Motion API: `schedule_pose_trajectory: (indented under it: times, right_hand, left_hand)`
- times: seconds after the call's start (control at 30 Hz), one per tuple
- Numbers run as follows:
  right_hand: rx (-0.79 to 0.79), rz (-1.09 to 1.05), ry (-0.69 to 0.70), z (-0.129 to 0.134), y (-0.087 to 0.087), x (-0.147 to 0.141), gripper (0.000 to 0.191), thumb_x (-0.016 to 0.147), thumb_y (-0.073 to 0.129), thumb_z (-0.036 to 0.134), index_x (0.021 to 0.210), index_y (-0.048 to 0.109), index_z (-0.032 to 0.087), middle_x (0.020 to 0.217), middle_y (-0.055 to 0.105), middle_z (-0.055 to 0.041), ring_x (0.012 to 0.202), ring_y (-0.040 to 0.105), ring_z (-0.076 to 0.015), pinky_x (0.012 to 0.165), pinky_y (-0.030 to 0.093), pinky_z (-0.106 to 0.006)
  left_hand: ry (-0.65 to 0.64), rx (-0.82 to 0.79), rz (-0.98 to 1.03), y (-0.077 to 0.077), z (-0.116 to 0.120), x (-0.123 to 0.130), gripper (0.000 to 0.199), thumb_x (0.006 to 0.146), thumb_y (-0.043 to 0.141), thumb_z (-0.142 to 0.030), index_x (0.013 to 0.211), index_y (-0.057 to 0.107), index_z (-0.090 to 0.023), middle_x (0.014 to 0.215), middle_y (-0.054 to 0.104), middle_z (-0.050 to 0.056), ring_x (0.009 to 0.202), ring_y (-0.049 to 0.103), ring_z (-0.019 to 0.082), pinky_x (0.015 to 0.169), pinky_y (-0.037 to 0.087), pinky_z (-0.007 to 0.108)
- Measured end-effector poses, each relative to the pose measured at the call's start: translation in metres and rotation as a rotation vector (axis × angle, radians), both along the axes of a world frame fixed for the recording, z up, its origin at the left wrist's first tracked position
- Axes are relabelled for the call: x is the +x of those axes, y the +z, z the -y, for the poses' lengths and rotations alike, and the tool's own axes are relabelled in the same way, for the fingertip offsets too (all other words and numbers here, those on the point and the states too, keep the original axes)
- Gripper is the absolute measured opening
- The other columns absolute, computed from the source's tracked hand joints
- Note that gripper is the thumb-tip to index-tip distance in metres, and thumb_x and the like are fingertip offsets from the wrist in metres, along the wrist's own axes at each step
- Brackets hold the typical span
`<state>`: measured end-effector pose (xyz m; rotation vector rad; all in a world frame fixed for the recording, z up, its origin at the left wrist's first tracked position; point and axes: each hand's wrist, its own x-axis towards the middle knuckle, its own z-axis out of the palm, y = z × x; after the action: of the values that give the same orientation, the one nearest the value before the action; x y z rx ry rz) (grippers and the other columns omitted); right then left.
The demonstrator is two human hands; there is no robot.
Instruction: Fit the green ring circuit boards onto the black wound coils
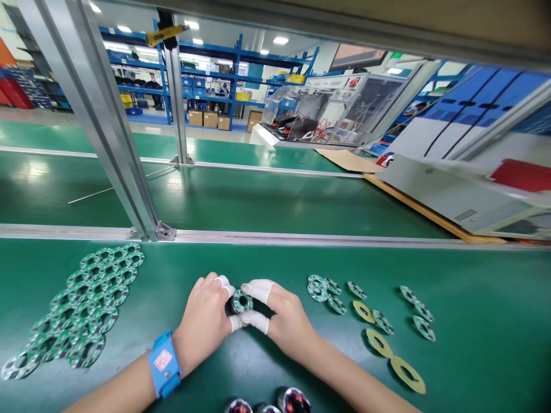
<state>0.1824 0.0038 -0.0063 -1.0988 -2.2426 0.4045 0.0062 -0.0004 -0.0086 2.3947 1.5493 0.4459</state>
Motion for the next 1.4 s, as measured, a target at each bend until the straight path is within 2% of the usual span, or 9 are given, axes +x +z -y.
schedule_pose_trajectory:
  times: [0.23,0.5,0.83,0.97,1.17,1.3,1.4]
  right_hand:
    - [0.000,0.027,0.021,-0.004,0.005,0.001,0.030,0.083,0.061,0.041,0.101,0.068,0.018,0.091,0.070,-0.0090,0.085,0.064,-0.0229,0.071,0.054,-0.034]
    - [0.052,-0.003,0.021,-0.003,0.001,0.000,0.034,0.086,0.054,0.044,0.102,0.067,0.017,0.091,0.071,-0.0110,0.083,0.065,-0.0231,0.070,0.054,-0.034]
    - [-0.061,-0.100,0.033,-0.004,0.000,0.001,0.039,0.078,0.063,0.051,0.101,0.067,0.019,0.094,0.070,-0.0089,0.087,0.064,-0.0218,0.075,0.052,-0.033]
    - [-0.035,-0.082,0.019,-0.004,0.001,0.000,0.035,0.078,0.065,0.047,0.099,0.068,0.020,0.091,0.070,-0.0076,0.085,0.064,-0.0211,0.074,0.052,-0.032]
    - [-0.007,0.070,0.038,-0.004,0.011,0.003,0.023,0.079,0.066,0.036,0.094,0.069,0.019,0.086,0.070,-0.0067,0.082,0.063,-0.0211,0.070,0.051,-0.030]
    - [-0.020,0.143,-0.015,-0.001,0.013,0.001,0.024,0.073,0.071,0.028,0.095,0.069,0.017,0.084,0.070,-0.0073,0.079,0.063,-0.0219,0.067,0.051,-0.031]
    - [-0.024,0.132,-0.047,0.002,0.011,-0.001,0.023,0.073,0.071,0.028,0.093,0.070,0.017,0.083,0.070,-0.0076,0.077,0.063,-0.0219,0.067,0.051,-0.031]
  left_hand:
    - [-0.002,0.008,-0.012,0.002,-0.001,0.000,0.035,0.082,0.054,-0.051,0.074,0.062,-0.017,0.079,0.061,0.006,0.078,0.049,0.023,0.065,0.032,0.034]
    - [0.003,-0.007,0.002,0.001,-0.002,0.000,0.035,0.081,0.055,-0.051,0.072,0.062,-0.017,0.077,0.061,0.006,0.078,0.049,0.023,0.065,0.032,0.034]
    - [-0.004,-0.014,0.037,0.003,-0.001,-0.001,0.033,0.081,0.056,-0.049,0.073,0.062,-0.018,0.078,0.061,0.005,0.079,0.049,0.023,0.066,0.033,0.034]
    - [-0.011,0.003,0.062,0.001,-0.001,-0.001,0.032,0.081,0.057,-0.049,0.076,0.063,-0.018,0.079,0.061,0.005,0.080,0.049,0.023,0.068,0.034,0.034]
    - [-0.011,-0.001,0.071,0.003,0.000,-0.002,0.029,0.079,0.060,-0.047,0.075,0.065,-0.019,0.077,0.062,0.004,0.079,0.049,0.022,0.068,0.033,0.033]
    - [-0.016,0.001,0.071,0.004,0.000,-0.001,0.025,0.079,0.062,-0.045,0.077,0.066,-0.020,0.079,0.062,0.004,0.078,0.049,0.022,0.068,0.033,0.033]
    - [-0.013,0.003,0.070,0.004,0.000,0.000,0.025,0.079,0.061,-0.044,0.074,0.065,-0.019,0.077,0.062,0.004,0.078,0.049,0.022,0.067,0.033,0.033]
